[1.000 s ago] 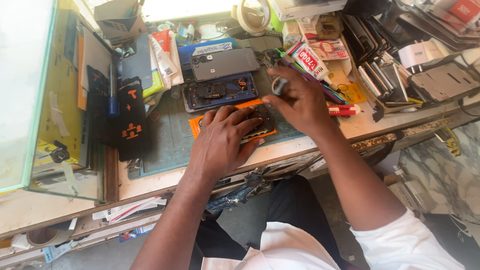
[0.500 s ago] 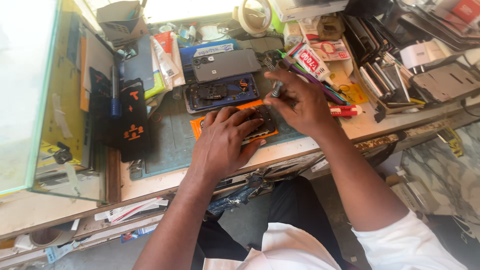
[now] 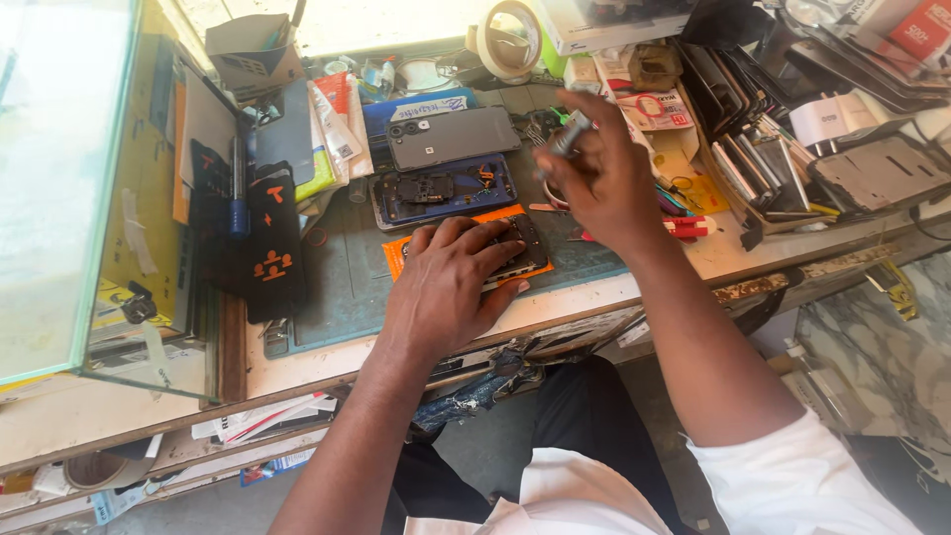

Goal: The person applies adhesive to the edges of a disassembled smartphone, then places a back cover onto the device. The person uses a screwdriver to tighten screws on the internal components of the phone while it rests on a workbench.

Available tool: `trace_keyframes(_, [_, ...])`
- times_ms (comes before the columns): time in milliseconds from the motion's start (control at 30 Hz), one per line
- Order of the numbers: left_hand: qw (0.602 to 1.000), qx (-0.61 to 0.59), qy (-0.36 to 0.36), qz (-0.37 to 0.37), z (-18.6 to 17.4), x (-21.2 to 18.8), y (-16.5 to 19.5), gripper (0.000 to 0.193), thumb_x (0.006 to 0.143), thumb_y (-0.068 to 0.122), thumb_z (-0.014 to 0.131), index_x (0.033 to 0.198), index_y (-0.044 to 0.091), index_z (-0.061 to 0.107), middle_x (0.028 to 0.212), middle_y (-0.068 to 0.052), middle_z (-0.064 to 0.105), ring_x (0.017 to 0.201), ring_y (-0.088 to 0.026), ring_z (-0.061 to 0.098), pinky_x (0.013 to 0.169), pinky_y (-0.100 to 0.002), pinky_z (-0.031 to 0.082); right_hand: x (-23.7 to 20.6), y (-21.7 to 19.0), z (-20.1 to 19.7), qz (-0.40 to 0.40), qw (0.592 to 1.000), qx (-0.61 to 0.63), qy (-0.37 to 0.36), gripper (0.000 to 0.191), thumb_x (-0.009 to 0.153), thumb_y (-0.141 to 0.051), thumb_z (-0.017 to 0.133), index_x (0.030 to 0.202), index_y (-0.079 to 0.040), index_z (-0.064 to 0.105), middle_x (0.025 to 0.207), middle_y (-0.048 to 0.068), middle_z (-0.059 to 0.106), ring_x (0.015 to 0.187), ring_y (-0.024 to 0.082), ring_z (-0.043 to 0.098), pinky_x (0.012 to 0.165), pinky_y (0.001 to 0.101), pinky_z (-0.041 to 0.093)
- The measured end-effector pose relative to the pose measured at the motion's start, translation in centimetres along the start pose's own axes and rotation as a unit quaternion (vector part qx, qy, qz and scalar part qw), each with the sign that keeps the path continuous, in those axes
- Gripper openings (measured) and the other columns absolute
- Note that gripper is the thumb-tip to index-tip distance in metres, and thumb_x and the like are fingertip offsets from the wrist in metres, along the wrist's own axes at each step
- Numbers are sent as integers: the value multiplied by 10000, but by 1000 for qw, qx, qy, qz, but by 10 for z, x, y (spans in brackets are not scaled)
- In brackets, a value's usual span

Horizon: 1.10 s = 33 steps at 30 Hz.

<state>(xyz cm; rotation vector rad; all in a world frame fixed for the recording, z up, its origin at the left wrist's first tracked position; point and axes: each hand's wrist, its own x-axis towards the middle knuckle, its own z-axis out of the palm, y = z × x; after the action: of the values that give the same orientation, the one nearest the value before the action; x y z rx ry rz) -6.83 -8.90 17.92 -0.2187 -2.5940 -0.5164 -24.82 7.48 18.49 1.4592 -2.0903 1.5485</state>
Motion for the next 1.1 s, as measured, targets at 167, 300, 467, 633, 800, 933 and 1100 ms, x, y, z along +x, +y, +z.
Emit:
trace_keyframes(167, [1000,-2,0,-3,0,0,0,413,872,369,718,1218,146,747,1339,-56,677,1258,-296,557,1041,-468,398,13,7,16,13,999,-47,10,548,1042,-22,690,1498,-98,396,1071,133,792,1022,198,801,832,294,621])
trace_keyframes(300, [1000,8,-1,-5,0,1,0,412,870,376,720,1212,148,750,1329,-57,678,1259,-297,555,1047,-471,394,13,9,22,7,999,-38,-1,540,1043,-17,697,1491,-95,407,1084,149,783,1058,210,792,871,302,625])
trace_keyframes(467, [1000,0,-12,-9,1,1,-1,418,873,377,717,1217,142,748,1334,-60,676,1265,-292,550,1044,-461,389,14,11,22,16,999,-40,-7,539,1028,-16,709,1475,-91,417,1087,152,781,1068,211,788,860,299,625])
trace_keyframes(633, [1000,13,-3,-7,2,0,-1,424,863,367,712,1223,145,749,1335,-53,678,1268,-286,551,1060,-461,386,12,15,24,17,999,-36,-6,539,1036,-12,701,1478,-92,404,1093,151,783,1067,202,785,874,300,630])
trace_keyframes(800, [1000,-3,-5,-7,0,0,-1,443,882,397,710,1229,123,744,1331,-61,684,1262,-292,551,1043,-460,389,5,18,21,18,997,73,22,554,1056,10,668,1512,-96,372,1130,155,763,1039,196,772,883,304,642])
trace_keyframes(933, [999,-29,0,-29,-2,0,-2,442,901,411,711,1219,107,747,1269,-71,709,1253,-290,567,1040,-456,397,-13,14,15,32,977,204,46,580,1076,-36,671,1536,-103,324,1140,155,752,1000,187,760,884,311,660])
trace_keyframes(1100, [999,-38,10,-28,-1,0,-4,411,885,383,730,1176,95,755,1245,-64,726,1247,-287,585,1048,-457,407,-42,5,19,12,970,234,60,593,1085,-75,680,1551,-94,314,1137,155,715,988,166,729,873,298,642])
